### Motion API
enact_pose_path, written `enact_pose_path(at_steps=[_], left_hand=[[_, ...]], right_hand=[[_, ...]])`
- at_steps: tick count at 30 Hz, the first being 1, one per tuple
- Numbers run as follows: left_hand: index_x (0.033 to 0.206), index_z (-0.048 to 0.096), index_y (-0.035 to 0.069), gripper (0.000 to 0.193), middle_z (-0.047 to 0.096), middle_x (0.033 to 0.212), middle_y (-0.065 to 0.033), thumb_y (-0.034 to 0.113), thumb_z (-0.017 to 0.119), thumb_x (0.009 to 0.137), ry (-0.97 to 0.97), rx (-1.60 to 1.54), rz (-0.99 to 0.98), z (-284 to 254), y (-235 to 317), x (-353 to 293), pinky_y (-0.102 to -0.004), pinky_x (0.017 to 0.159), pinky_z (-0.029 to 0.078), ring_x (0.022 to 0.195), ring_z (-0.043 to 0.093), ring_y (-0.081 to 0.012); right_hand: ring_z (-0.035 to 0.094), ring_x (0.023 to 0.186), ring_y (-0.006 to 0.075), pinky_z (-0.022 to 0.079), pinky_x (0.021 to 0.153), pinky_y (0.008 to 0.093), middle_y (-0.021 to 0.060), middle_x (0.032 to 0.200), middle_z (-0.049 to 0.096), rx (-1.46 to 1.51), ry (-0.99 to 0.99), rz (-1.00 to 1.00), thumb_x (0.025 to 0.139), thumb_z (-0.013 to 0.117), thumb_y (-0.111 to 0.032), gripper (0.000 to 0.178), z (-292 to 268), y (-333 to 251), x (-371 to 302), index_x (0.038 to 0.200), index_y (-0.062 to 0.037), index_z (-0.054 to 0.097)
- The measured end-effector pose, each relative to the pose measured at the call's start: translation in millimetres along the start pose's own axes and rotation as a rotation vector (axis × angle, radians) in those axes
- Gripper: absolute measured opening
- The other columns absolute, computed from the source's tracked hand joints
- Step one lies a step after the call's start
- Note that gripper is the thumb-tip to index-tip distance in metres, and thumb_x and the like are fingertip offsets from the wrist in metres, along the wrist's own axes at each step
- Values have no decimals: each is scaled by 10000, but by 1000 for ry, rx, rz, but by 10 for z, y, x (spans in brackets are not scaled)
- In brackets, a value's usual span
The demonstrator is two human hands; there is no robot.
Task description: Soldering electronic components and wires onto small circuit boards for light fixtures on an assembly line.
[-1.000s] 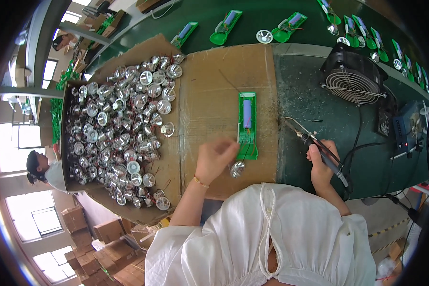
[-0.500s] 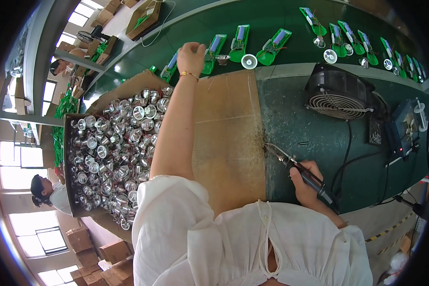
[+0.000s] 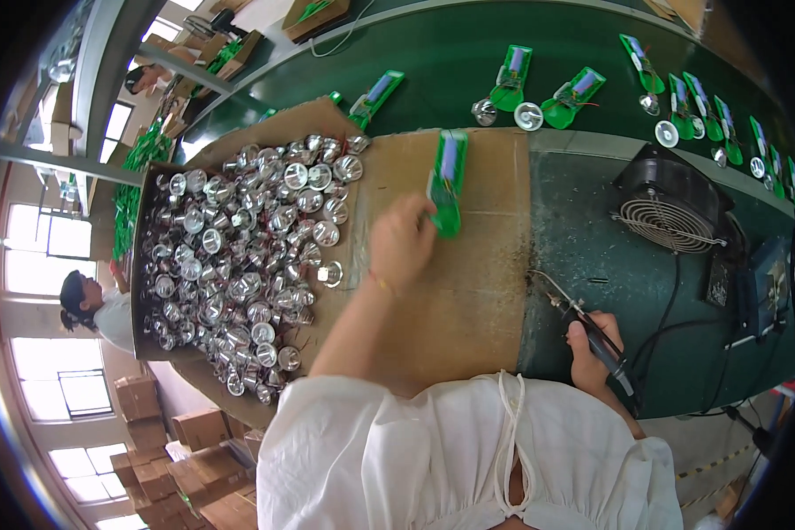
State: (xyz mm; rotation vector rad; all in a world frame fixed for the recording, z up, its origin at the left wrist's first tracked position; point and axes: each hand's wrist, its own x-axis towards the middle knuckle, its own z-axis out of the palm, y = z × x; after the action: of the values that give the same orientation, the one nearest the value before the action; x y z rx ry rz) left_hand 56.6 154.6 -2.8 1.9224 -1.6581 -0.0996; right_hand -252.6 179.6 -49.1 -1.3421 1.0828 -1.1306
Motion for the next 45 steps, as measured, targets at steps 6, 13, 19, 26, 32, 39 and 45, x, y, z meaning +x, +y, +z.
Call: enact_pose_path(at_steps=[6, 13, 19, 26, 32, 39, 45], left_hand=[[956, 505, 62, 362, 570, 776, -81, 245, 715, 725, 153, -121, -401, -385, 143, -786, -342, 607, 457, 699, 586, -225], [909, 676, 50, 273, 589, 848, -123, 244, 703, 719, 461, 472, -409, -942, -1196, -363, -382, 763, 444, 861, 545, -281], [837, 648, -33, 137, 635, 771, -24, 101, 615, 843, 454, -674, -499, -845, -599, -451, -196, 659, 425, 711, 559, -72], [830, 656, -1, 145, 631, 725, -8, 137, 620, 854, -93, -817, -709, -382, 352, -1180, -199, 541, 420, 640, 533, -47], [804, 662, -2, 120, 566, 807, -77, 118, 655, 802, -69, -573, -456, -142, 430, -1153, -244, 583, 434, 659, 541, -133], [752, 659, 3, 132, 578, 782, -97, 134, 666, 762, -126, -477, -453, -48, 474, -1082, -297, 607, 435, 694, 550, -205], [715, 644, -2, 127, 579, 776, -99, 119, 657, 749, -98, -427, -405, -24, 456, -1078, -307, 615, 432, 714, 554, -220]], right_hand=[[512, 594, 88, 418, 553, 223, 51, 709, 561, -19, -1, -23, 822, 623, -92, 146, 41, -62, 11, 843, -4, 508], [514, 583, 76, 419, 551, 213, 34, 672, 565, -13, 33, -29, 821, 635, -110, 153, 84, -58, -21, 849, -16, 518], [518, 585, 74, 420, 549, 210, 36, 679, 570, -40, 54, -59, 819, 638, -105, 152, 64, -87, -54, 854, -13, 522], [479, 607, 57, 396, 550, 200, 38, 726, 561, 44, -280, -155, 781, 661, -28, 166, 263, -424, -66, 902, 1, 551], [517, 587, 59, 407, 521, 209, 47, 721, 596, -73, -331, -194, 773, 673, -43, 169, 386, -398, -106, 888, 3, 558], [509, 540, 69, 416, 512, 223, 43, 638, 581, -125, -283, -189, 777, 675, -77, 158, 425, -420, -103, 833, -2, 549], [509, 565, 43, 417, 524, 206, 6, 637, 582, -20, -213, 36, 793, 674, -105, 152, 440, -335, -133, 817, -15, 553]])
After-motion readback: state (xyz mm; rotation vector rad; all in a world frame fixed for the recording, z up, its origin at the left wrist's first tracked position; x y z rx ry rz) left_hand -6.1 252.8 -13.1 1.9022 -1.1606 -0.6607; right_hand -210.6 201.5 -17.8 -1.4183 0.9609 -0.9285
